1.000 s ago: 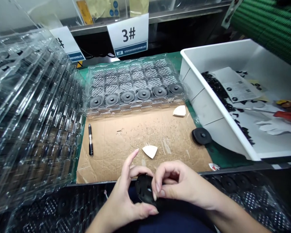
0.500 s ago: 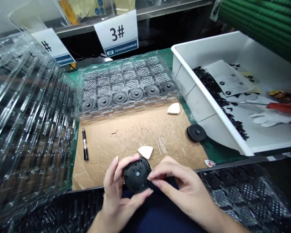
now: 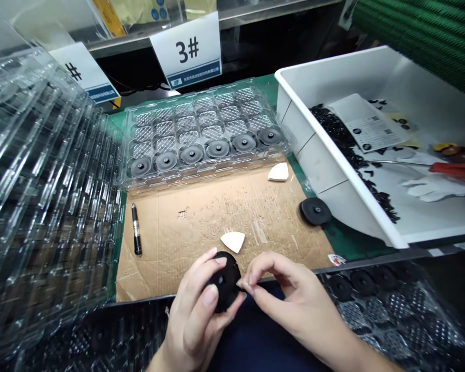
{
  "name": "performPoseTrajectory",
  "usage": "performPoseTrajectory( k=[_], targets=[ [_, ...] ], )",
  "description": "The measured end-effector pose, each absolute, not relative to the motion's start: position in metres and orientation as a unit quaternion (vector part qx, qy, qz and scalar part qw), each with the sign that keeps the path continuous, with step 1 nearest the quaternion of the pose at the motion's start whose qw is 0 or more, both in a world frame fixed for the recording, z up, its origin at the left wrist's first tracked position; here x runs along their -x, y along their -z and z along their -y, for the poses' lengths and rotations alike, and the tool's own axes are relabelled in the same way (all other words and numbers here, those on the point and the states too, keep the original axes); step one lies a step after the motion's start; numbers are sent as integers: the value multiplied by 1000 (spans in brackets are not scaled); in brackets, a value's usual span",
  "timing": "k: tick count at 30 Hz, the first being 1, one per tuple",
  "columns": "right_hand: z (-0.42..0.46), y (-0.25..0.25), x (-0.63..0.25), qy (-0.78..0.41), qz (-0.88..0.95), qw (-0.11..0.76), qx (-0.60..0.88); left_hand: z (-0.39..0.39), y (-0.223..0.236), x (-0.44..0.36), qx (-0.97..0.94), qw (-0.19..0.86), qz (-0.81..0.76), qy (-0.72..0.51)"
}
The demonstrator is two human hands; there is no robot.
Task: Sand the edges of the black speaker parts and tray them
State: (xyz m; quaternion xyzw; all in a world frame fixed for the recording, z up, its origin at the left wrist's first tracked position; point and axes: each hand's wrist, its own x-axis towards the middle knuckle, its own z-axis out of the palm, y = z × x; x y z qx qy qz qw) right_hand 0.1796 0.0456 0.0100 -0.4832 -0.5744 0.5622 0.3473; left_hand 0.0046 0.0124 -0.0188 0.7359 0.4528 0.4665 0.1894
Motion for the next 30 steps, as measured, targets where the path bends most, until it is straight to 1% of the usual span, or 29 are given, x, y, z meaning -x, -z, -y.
performPoseTrajectory(
  k=[4, 7, 10, 14, 20, 24, 28, 30],
  targets=[
    [-46, -11, -178, -588, 545, 343, 489, -10, 20, -4, -738, 173, -456, -467],
    [-45, -11, -177, -567, 556, 349, 497, -11, 19, -6, -744, 156, -463, -456],
    [-44, -9, -177, -563, 554, 357, 499, -11, 16, -9, -723, 148, -478, -476],
    [-46, -8, -180, -603, 541, 340, 478, -11, 12, -10, -679, 231, -503, -483],
    [-57, -14, -185, -630, 591, 309, 399, -11, 8, -3, -638, 344, -506, -468],
    [-59, -13, -186, -635, 612, 306, 360, -11, 5, -2, -631, 378, -503, -455],
    [-59, -11, -187, -642, 603, 317, 354, -10, 3, -2, -628, 407, -503, -433],
    [-60, -12, -188, -633, 613, 304, 362, -9, 4, -1, -622, 420, -508, -423]
  ],
)
